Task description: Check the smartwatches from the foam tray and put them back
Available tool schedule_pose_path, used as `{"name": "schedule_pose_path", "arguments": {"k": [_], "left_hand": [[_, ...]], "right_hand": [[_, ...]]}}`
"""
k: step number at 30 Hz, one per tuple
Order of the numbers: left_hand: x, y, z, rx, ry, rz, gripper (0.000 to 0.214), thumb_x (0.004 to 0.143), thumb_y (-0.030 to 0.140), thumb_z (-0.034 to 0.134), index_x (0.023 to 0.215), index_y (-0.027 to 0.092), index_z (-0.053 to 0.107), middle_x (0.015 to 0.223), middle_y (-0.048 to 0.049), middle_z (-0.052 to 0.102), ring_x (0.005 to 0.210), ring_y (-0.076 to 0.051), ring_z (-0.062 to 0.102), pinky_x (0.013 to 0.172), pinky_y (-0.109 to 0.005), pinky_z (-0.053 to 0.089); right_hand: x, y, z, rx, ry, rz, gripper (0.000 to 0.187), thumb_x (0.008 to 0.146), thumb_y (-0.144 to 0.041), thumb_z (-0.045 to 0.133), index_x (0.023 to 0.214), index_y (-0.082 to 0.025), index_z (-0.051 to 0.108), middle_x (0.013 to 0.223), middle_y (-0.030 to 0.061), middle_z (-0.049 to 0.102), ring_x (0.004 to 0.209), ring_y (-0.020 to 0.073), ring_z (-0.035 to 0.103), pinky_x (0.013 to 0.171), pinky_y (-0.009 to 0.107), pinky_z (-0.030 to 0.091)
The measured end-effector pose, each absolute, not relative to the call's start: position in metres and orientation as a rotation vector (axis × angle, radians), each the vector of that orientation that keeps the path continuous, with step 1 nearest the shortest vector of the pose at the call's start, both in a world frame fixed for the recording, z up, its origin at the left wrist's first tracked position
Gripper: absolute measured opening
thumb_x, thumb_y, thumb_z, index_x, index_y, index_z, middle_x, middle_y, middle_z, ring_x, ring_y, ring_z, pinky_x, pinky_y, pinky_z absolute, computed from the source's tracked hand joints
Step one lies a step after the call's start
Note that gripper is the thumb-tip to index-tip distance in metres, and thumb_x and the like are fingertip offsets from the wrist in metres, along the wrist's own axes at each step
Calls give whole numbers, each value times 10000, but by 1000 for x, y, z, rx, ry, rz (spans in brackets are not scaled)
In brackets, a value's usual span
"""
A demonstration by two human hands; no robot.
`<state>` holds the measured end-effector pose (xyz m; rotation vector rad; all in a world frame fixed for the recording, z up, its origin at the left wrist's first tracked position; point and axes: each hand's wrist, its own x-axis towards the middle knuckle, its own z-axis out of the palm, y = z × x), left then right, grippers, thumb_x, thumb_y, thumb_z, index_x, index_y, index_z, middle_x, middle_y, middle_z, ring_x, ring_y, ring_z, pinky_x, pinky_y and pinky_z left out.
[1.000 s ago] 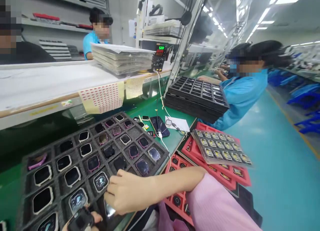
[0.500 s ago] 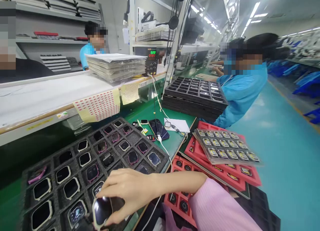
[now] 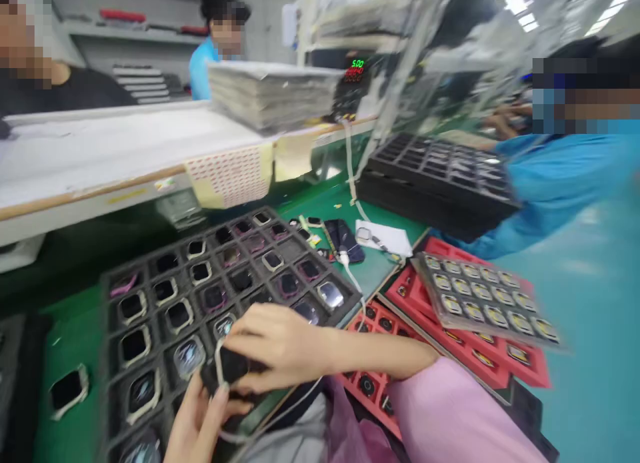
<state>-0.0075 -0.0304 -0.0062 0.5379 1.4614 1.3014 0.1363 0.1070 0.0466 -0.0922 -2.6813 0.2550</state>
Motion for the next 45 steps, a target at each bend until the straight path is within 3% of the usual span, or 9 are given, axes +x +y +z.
{"name": "schedule_pose_path", "arguments": {"k": [3,5,8,11,16,27,45], "left_hand": [[-6,-31,-1,606,1317,1338,531,782,469,687,1191,175,518,1014,-81,690,801,-215,689,769,-337,567],[-9,-26,2,702,1234,1332,479,796,384,692,1193,175,524,1176,-96,636,1009,-230,639,896,-345,521],[-16,-19,4,787,1228,1353,370,837,314,649,1164,177,540,1175,-72,625,1103,-217,576,986,-343,451],[-18,-18,5,778,1240,1383,308,871,279,602,1154,178,536,1080,-51,634,1021,-189,595,928,-319,482],[-14,-18,6,660,1117,1379,296,872,301,602,1117,160,516,901,-23,600,762,-146,634,687,-284,574],[-20,-22,3,601,1025,1458,278,865,358,617,1005,138,520,815,-36,661,629,-133,647,582,-247,564],[-16,-26,2,653,1069,1413,222,908,307,548,1062,153,505,852,-27,579,737,-154,629,570,-244,564]], "right_hand": [[136,109,50,-115,-2598,451,356,876,-346,595,1123,-90,590,1055,136,636,928,199,575,831,329,486],[131,111,46,-74,-2609,537,332,879,-298,598,1144,-98,581,1055,150,627,945,215,576,830,359,500],[120,112,39,-22,-2675,640,311,882,-247,585,1172,-136,576,1064,137,617,964,225,576,814,377,522],[112,110,39,-19,-2724,667,303,890,-248,575,1179,-158,579,1095,140,606,993,240,573,800,386,540],[110,111,45,-40,-2779,614,321,885,-179,558,1202,-128,570,1090,145,620,994,260,586,833,422,546],[106,108,30,-69,-2674,847,405,861,-214,622,1254,-163,539,1156,113,649,1054,233,620,907,401,533],[110,102,26,-129,-2666,757,433,835,-304,675,1214,-125,564,1111,127,663,1033,265,611,902,446,528]]}}
